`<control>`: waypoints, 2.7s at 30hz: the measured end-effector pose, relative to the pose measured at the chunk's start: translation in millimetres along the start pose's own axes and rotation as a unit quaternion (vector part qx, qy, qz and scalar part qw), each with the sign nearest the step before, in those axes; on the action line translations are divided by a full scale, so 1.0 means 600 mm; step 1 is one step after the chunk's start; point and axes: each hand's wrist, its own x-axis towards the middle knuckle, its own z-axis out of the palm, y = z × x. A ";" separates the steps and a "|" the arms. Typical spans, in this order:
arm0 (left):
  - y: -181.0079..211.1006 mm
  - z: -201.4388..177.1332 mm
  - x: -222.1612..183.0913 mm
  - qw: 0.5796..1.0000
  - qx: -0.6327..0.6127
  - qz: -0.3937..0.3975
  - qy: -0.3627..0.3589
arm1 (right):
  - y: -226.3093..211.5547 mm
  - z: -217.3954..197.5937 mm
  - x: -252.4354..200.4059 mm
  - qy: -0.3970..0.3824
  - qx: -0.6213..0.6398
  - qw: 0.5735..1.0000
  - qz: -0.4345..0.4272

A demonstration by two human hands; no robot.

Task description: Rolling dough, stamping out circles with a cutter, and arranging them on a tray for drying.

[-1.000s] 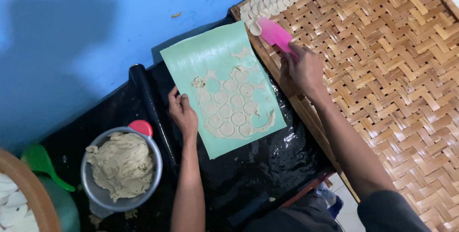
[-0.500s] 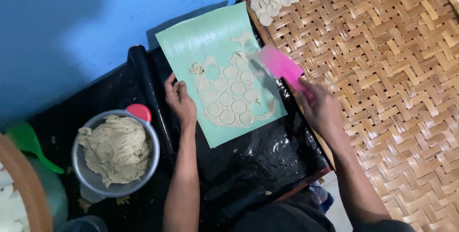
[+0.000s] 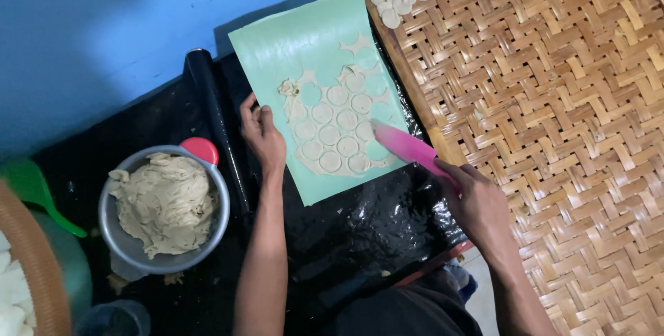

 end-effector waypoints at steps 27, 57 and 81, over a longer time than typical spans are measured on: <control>-0.003 0.000 -0.001 1.000 0.005 0.014 -0.010 | 0.034 0.059 0.052 0.057 0.031 0.998 0.000; 0.014 0.002 -0.002 1.000 0.008 0.012 -0.018 | 0.117 0.095 0.055 -0.153 0.359 0.912 0.126; 0.010 0.001 0.001 1.000 0.024 -0.001 -0.005 | 0.119 0.119 0.349 0.208 0.072 0.975 -0.004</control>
